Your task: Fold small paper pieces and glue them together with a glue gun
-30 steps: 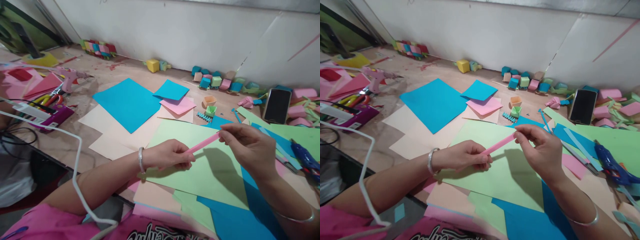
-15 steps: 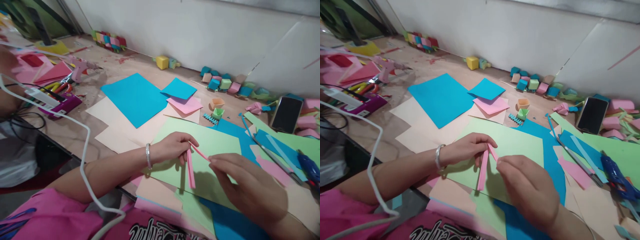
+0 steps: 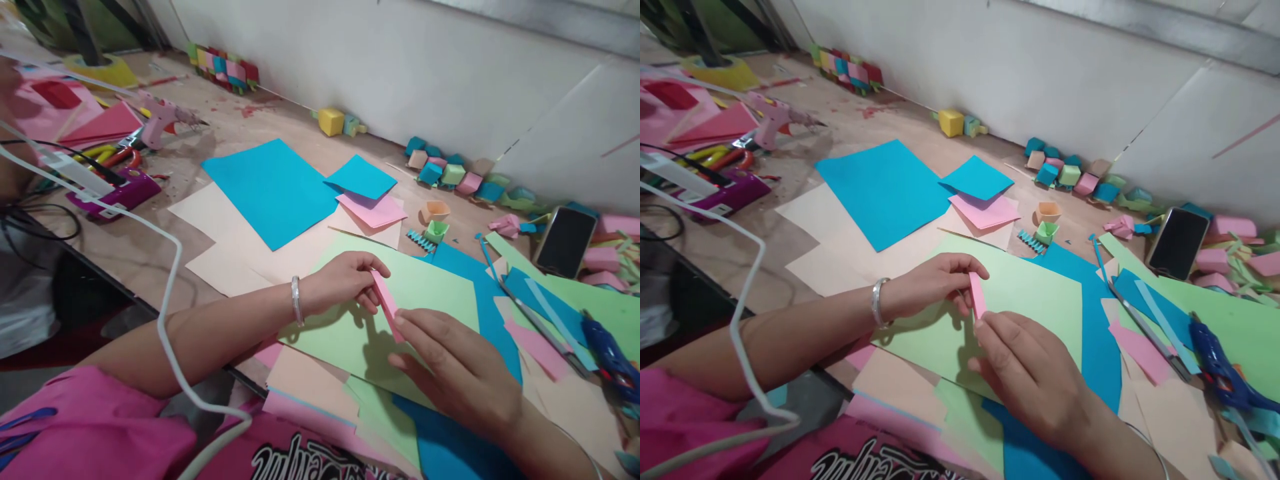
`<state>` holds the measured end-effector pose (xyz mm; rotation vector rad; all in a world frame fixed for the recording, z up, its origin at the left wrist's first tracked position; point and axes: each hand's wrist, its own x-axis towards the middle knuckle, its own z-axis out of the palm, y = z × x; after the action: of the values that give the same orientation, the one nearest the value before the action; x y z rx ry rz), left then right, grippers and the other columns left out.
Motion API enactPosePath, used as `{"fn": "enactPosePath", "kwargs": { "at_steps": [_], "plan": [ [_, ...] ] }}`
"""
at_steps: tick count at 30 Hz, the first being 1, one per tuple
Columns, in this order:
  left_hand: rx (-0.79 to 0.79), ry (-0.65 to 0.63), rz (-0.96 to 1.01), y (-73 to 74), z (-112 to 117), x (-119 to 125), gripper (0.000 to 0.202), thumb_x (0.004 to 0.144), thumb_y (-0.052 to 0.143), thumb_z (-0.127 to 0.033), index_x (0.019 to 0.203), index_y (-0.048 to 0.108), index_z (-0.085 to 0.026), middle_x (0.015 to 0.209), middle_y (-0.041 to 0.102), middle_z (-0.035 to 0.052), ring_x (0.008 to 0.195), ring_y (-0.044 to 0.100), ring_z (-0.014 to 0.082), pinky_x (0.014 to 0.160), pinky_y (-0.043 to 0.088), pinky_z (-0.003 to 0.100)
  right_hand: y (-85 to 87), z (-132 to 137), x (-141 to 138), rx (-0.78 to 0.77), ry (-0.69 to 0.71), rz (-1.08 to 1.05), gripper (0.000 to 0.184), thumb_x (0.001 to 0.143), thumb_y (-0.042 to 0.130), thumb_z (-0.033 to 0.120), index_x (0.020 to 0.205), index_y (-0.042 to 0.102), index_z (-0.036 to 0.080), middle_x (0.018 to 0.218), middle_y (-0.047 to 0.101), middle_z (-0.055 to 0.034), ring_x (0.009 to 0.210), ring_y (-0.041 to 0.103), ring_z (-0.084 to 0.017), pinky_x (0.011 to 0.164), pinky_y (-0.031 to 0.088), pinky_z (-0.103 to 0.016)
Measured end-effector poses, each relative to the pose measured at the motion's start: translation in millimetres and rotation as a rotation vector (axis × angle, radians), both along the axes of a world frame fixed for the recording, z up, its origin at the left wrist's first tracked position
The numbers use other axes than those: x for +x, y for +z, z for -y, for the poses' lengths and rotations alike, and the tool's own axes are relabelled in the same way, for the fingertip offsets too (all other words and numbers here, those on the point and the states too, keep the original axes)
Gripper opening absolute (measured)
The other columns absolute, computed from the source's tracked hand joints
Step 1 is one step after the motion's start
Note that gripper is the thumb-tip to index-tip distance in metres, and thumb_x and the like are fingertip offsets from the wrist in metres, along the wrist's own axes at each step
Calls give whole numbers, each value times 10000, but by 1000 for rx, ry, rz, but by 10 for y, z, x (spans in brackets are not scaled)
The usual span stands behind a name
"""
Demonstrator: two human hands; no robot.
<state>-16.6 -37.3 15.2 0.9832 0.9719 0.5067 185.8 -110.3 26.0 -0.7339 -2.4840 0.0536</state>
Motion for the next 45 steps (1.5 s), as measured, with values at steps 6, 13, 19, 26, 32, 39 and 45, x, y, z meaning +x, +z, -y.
{"fn": "enactPosePath", "kwargs": {
  "at_steps": [6,13,19,26,32,39,45],
  "plan": [
    [-70,-11,11,-9,5,-7,227,824,467,-81,1024,571,-111,653,670,55,534,640,120,585,546,249,-18,22,72,-58,-23,-24,415,886,492,20,1286,547,116,1118,691,-145,1063,640,-218,907,545,-348],
    [144,-85,-14,53,38,-30,404,830,638,-305,1199,577,-150,891,689,91,768,694,193,642,589,309,-32,-177,108,-343,-564,-557,132,827,684,182,942,712,239,888,741,-20,776,705,-156,731,584,-273],
    [501,81,-201,7,35,-24,351,701,731,-182,1045,666,-150,932,708,61,760,679,161,647,574,258,-148,-401,134,-730,-608,-975,204,779,734,283,958,701,191,749,727,-14,653,687,-145,649,590,-276],
    [570,151,-238,-8,17,-28,167,747,686,-201,901,692,-137,732,688,24,601,628,119,565,549,232,-196,-432,157,-781,-601,-947,221,780,729,312,947,703,171,745,717,-27,647,665,-137,638,558,-269],
    [615,221,-236,-26,2,-25,207,735,695,-193,936,672,-146,784,694,21,597,644,114,583,571,236,-180,-439,156,-801,-624,-934,219,767,737,315,919,707,160,729,711,-24,605,648,-118,604,541,-243],
    [684,268,-227,-70,-21,-33,265,738,694,-215,994,654,-160,855,696,36,725,683,160,629,607,279,-161,-427,135,-792,-613,-915,196,775,728,321,889,707,163,722,716,-33,627,666,-136,620,543,-253],
    [769,291,-252,-109,-14,-40,259,752,695,-204,1006,653,-175,880,703,34,778,683,161,697,603,292,-181,-425,137,-780,-620,-886,156,773,721,314,840,709,173,732,706,-32,642,650,-139,624,529,-260]
  ]
}}
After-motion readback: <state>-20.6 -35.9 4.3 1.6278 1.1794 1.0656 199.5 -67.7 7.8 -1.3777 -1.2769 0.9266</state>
